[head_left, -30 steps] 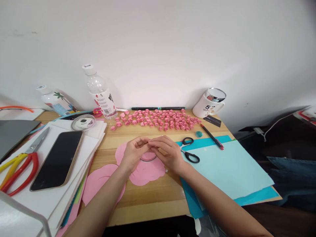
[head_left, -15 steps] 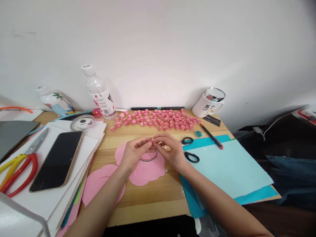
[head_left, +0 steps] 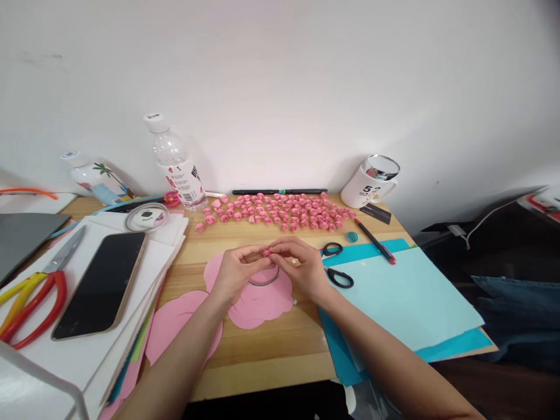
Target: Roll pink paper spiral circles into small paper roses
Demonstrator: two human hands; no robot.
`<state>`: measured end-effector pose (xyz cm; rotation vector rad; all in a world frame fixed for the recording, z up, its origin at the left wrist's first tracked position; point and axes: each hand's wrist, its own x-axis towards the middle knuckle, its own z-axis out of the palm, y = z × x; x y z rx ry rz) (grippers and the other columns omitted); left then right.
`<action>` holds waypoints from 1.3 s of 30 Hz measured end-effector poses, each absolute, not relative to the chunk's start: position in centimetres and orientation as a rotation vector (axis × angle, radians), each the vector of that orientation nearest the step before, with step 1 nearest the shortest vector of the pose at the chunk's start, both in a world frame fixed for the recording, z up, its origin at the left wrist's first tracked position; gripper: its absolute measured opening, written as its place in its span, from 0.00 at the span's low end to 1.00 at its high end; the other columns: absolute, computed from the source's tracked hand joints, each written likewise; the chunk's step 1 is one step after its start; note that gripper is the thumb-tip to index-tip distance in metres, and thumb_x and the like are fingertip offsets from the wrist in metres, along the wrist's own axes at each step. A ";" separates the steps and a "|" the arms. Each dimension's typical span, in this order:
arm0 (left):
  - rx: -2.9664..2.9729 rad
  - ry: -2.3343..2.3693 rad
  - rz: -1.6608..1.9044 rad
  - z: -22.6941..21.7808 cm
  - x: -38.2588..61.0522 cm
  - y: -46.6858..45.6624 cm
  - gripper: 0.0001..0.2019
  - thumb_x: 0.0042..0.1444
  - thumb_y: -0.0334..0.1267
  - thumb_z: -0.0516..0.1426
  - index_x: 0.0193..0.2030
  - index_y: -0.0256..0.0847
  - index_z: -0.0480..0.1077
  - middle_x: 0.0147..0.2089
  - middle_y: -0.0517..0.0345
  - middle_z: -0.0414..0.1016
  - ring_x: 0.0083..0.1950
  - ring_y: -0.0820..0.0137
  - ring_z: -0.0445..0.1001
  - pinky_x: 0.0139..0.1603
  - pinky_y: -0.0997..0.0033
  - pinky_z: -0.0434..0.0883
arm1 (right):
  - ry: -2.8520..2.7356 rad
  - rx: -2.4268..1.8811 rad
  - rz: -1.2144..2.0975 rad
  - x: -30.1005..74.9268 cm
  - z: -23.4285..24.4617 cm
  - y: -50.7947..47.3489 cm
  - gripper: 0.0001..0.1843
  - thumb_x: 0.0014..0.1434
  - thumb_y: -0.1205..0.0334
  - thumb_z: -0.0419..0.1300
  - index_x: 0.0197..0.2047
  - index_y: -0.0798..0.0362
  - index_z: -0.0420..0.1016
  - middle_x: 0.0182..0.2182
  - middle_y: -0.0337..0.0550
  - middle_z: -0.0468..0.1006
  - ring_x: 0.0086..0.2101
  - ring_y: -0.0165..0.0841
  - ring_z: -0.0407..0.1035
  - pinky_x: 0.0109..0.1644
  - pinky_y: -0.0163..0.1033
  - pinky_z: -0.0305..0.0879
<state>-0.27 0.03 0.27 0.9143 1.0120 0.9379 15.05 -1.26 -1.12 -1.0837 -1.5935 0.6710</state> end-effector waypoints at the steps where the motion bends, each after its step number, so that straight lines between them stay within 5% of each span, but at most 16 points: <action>1: 0.921 0.998 0.927 0.3 -0.2 0.0 0.16 0.38 0.34 0.68 0.37 0.36 0.77 0.39 0.52 0.81 0.39 0.65 0.79 0.47 0.67 0.74 | -1.530 -1.112 0.764 15.1 -1.1 -1.2 0.03 0.54 0.63 0.61 0.32 0.51 0.76 0.33 0.44 0.77 0.34 0.33 0.73 0.37 0.38 0.72; 9: 1.001 0.999 0.938 0.5 0.0 -0.2 0.14 0.41 0.36 0.66 0.38 0.35 0.77 0.36 0.51 0.81 0.36 0.64 0.79 0.45 0.64 0.75 | -1.139 -1.152 1.329 15.5 -0.9 -0.8 0.10 0.48 0.56 0.64 0.31 0.54 0.74 0.27 0.41 0.79 0.30 0.33 0.75 0.38 0.39 0.72; 26: 0.995 1.094 1.035 0.0 0.3 -0.1 0.11 0.42 0.36 0.65 0.33 0.33 0.76 0.31 0.52 0.81 0.31 0.65 0.79 0.40 0.66 0.76 | -1.292 -1.200 1.102 15.5 -1.4 -1.1 0.10 0.48 0.59 0.64 0.35 0.55 0.76 0.32 0.45 0.80 0.32 0.35 0.75 0.39 0.41 0.73; 39: 1.166 1.229 1.188 0.3 1.1 -0.9 0.05 0.44 0.36 0.63 0.30 0.39 0.77 0.31 0.57 0.79 0.33 0.67 0.78 0.39 0.69 0.76 | -1.522 -1.153 0.592 14.4 -1.0 -1.7 0.06 0.54 0.67 0.57 0.33 0.51 0.76 0.32 0.44 0.78 0.33 0.33 0.73 0.38 0.39 0.71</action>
